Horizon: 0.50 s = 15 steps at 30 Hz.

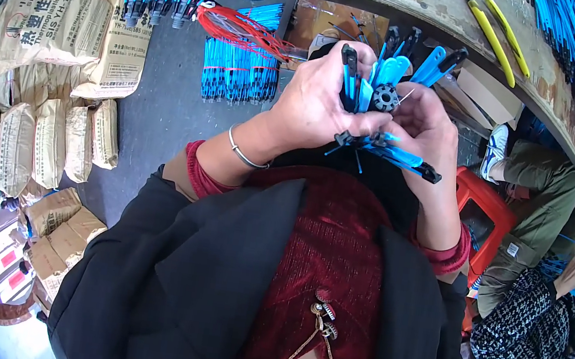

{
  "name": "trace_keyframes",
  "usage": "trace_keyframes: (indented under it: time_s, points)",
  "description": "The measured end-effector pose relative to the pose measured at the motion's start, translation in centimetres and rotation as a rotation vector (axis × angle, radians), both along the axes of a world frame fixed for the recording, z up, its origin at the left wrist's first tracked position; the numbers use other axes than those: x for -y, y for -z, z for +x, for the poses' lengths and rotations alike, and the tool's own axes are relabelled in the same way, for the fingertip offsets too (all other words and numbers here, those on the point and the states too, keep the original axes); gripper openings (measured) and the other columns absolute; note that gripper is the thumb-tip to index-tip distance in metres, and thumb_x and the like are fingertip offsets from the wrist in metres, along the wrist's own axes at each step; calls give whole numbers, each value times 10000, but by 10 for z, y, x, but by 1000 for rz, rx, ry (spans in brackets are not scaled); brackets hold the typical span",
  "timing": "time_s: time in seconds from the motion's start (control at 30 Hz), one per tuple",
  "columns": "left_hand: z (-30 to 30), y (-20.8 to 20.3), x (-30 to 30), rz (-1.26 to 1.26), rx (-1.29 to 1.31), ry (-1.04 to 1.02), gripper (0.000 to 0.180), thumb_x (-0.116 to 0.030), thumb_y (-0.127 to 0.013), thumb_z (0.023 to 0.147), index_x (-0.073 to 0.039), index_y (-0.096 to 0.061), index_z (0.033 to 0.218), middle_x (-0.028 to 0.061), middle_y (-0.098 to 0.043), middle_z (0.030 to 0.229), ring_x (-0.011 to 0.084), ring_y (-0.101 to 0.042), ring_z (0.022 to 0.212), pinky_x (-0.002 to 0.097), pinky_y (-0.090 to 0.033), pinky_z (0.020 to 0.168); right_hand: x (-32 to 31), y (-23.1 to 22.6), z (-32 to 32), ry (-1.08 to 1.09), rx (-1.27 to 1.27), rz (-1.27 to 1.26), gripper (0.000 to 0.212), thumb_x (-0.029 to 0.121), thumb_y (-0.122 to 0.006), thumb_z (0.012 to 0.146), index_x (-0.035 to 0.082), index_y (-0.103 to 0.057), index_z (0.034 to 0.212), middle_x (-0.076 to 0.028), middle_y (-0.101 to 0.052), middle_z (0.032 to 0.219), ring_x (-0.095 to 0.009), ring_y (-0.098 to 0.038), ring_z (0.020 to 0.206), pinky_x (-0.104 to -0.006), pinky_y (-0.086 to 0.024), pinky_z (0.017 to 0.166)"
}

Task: The person assembles umbrella frame components by gathering plastic ribs, threading a metal wire through the ends of the ribs, inserting the wire into a central plastic hub, and securing the assembly using pliers.

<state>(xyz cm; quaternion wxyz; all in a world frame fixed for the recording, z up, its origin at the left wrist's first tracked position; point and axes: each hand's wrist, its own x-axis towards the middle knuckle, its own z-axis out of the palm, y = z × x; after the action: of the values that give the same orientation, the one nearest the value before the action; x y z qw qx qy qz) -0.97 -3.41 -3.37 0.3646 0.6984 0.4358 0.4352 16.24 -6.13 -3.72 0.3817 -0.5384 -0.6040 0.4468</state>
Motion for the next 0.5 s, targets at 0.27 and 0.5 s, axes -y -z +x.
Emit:
trace_keyframes:
  time_s: [0.27,0.5]
  points:
    - [3,11,-4,78,80,117,388,-165,-788,599,-29,-597,908,103,-576,895,235,-583,811,327,-471,734,-1,9,3,16,-322,-176,324,-38,-677,712,17,-556,1007,-7,-573,745,-57,-550,670,-199,-474,623]
    - [1,9,-2,129,-160,68,384,-127,-792,610,-5,-615,928,83,-584,941,172,-540,845,299,-449,775,1,11,4,1,-387,-191,337,-33,-679,712,-9,-577,1033,-3,-579,746,-46,-543,672,-197,-460,606]
